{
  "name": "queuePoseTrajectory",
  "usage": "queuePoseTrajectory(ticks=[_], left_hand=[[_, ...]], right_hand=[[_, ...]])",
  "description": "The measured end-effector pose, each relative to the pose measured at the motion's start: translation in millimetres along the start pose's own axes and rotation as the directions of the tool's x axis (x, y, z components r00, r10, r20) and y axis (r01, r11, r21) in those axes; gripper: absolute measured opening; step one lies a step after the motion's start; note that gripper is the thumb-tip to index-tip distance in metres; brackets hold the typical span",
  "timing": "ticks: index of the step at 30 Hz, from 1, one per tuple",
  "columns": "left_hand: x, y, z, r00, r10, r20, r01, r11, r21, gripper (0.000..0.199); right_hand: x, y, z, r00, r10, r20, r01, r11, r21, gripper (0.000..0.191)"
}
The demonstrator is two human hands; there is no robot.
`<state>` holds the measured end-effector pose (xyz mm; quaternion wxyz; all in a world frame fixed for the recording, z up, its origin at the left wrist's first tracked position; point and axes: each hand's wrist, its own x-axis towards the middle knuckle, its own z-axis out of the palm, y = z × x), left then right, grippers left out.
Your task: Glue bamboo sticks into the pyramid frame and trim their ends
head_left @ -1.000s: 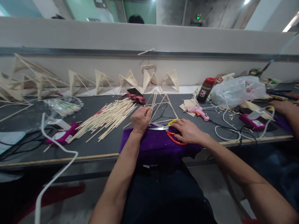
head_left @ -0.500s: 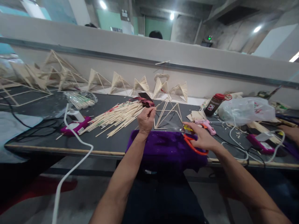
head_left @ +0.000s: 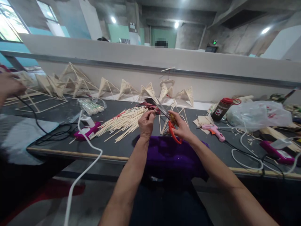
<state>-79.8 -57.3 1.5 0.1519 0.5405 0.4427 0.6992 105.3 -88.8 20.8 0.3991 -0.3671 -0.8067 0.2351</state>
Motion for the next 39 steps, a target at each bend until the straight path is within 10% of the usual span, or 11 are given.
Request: queuePoseTrajectory(ticks=[15, 39], left_hand=[[-5.8, 3.6, 2.7, 0.991, 0.071, 0.115, -0.075, 0.997, 0.035, 0.020], [-11.3, 8.1, 6.3, 0.946, 0.122, 0.301, -0.204, 0.945, 0.257, 0.019]], right_hand=[[-19.2, 8.9, -13.4, 0.997, -0.052, 0.052, 0.066, 0.943, -0.327, 0.062], [-22.1, 7.2, -9.3, 0.998, 0.023, 0.063, 0.003, 0.922, -0.388, 0.060]])
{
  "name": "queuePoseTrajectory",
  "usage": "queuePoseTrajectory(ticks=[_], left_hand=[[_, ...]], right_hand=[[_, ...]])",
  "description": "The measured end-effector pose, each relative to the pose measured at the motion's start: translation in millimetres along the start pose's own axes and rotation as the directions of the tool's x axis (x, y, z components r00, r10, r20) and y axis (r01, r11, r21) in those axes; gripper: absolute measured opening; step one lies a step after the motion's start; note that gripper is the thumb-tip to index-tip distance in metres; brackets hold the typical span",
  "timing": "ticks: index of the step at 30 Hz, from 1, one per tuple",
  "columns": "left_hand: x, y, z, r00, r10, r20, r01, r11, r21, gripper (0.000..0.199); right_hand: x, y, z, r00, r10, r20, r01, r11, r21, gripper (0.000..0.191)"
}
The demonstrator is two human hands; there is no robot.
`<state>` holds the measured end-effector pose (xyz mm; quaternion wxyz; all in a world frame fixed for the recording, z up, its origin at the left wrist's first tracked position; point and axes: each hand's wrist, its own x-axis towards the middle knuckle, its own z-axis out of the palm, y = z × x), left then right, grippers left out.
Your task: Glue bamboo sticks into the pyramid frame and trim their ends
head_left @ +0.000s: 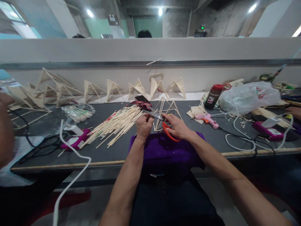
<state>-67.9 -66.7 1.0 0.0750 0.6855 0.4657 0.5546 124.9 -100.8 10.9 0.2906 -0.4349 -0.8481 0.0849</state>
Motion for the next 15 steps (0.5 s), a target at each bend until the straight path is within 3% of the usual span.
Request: queuePoseTrajectory(ticks=[8, 15], left_hand=[[-2.3, 2.5, 3.1, 0.973, 0.221, -0.061, -0.222, 0.975, -0.002, 0.019], [-3.4, 1.5, 6.7, 0.959, 0.275, -0.074, -0.275, 0.961, 0.007, 0.016]], right_hand=[[-0.5, -4.9, 5.1, 0.999, 0.008, -0.051, -0.009, 1.000, -0.020, 0.072], [1.2, -2.9, 10.8, 0.998, 0.028, -0.064, -0.031, 0.999, -0.044, 0.050]])
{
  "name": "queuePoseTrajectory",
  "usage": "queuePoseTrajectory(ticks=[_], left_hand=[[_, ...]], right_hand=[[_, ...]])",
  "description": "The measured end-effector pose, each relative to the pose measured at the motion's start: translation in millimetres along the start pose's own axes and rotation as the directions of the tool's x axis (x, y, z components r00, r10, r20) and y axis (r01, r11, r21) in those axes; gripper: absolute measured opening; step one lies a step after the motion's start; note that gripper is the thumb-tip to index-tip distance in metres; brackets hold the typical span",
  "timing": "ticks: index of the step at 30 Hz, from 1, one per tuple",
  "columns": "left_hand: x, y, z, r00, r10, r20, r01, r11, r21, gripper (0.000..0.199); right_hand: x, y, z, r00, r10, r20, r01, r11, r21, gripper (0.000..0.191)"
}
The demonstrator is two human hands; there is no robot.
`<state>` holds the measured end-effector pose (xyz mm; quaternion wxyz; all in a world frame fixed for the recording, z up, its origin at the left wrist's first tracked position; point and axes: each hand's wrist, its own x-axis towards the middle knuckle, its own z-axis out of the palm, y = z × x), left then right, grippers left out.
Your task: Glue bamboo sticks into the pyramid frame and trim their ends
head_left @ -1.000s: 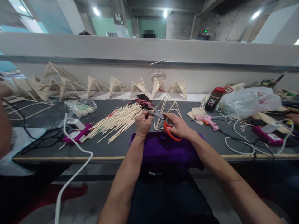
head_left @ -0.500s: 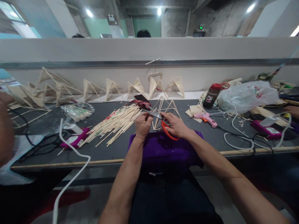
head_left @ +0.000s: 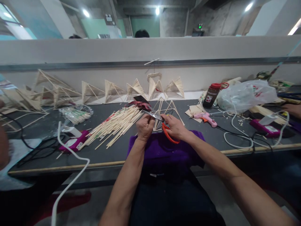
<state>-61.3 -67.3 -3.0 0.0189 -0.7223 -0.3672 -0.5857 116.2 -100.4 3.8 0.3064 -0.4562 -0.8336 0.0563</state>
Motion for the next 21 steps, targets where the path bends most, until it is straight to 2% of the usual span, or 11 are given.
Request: queuePoseTrajectory(ticks=[10, 14, 17, 21], left_hand=[[-1.5, 0.5, 2.0, 1.000, 0.008, 0.005, -0.008, 0.998, 0.064, 0.017], [-1.4, 0.6, 0.5, 1.000, -0.019, -0.021, 0.021, 0.997, 0.080, 0.015], [-1.3, 0.8, -1.2, 0.998, -0.019, -0.067, 0.025, 0.996, 0.091, 0.017], [-1.5, 1.9, -3.2, 0.996, 0.012, -0.086, -0.005, 0.997, 0.083, 0.015]], right_hand=[[0.3, 1.9, -2.5, 1.000, 0.001, -0.023, -0.002, 0.998, -0.061, 0.045], [0.2, 1.5, -2.4, 0.996, -0.016, -0.083, 0.014, 1.000, -0.025, 0.056], [-0.4, 1.0, -0.9, 0.983, 0.059, -0.174, -0.044, 0.995, 0.088, 0.063], [-0.9, 1.5, 1.4, 0.962, 0.157, -0.223, -0.129, 0.982, 0.136, 0.054]])
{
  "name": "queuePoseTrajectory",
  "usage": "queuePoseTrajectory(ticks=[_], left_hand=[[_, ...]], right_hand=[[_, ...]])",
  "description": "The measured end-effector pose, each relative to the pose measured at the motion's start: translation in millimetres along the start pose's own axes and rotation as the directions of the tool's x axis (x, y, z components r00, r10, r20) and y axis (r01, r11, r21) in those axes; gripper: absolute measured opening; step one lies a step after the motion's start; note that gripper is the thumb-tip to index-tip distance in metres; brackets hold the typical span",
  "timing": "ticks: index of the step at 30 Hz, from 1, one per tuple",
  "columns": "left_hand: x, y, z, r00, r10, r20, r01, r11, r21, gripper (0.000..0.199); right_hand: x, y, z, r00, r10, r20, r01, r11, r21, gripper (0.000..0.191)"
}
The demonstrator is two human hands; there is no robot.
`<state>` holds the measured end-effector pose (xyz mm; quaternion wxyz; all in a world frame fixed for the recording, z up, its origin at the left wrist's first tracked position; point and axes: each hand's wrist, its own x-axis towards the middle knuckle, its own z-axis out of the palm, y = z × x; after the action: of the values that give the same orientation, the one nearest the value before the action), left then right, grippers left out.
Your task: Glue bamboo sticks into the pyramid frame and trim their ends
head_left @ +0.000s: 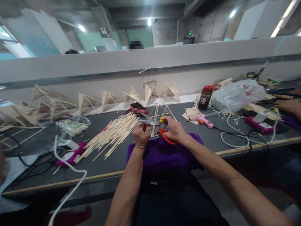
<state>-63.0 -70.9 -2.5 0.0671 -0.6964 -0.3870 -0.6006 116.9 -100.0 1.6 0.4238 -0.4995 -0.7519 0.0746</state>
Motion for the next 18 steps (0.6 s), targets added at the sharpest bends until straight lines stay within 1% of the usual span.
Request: queuePoseTrajectory(ticks=[3, 9, 14, 18], left_hand=[[-0.5, 0.4, -0.3, 1.000, 0.012, 0.009, -0.012, 1.000, 0.008, 0.014], [-1.8, 0.1, 2.2, 1.000, -0.005, 0.024, 0.005, 1.000, 0.024, 0.011], [-3.4, -2.3, 5.8, 0.996, -0.073, 0.049, 0.073, 0.997, -0.007, 0.012], [-4.8, -3.7, 6.9, 0.994, -0.103, 0.030, 0.104, 0.994, -0.034, 0.012]], right_hand=[[-0.3, 0.6, 0.3, 1.000, 0.007, 0.009, -0.006, 0.999, -0.042, 0.049], [-0.8, 0.6, -1.5, 0.998, -0.055, 0.023, 0.058, 0.983, -0.175, 0.040], [-0.2, 0.8, -4.3, 0.999, -0.044, 0.022, 0.048, 0.977, -0.208, 0.050], [0.6, 1.2, -7.5, 0.998, -0.056, 0.040, 0.063, 0.976, -0.209, 0.050]])
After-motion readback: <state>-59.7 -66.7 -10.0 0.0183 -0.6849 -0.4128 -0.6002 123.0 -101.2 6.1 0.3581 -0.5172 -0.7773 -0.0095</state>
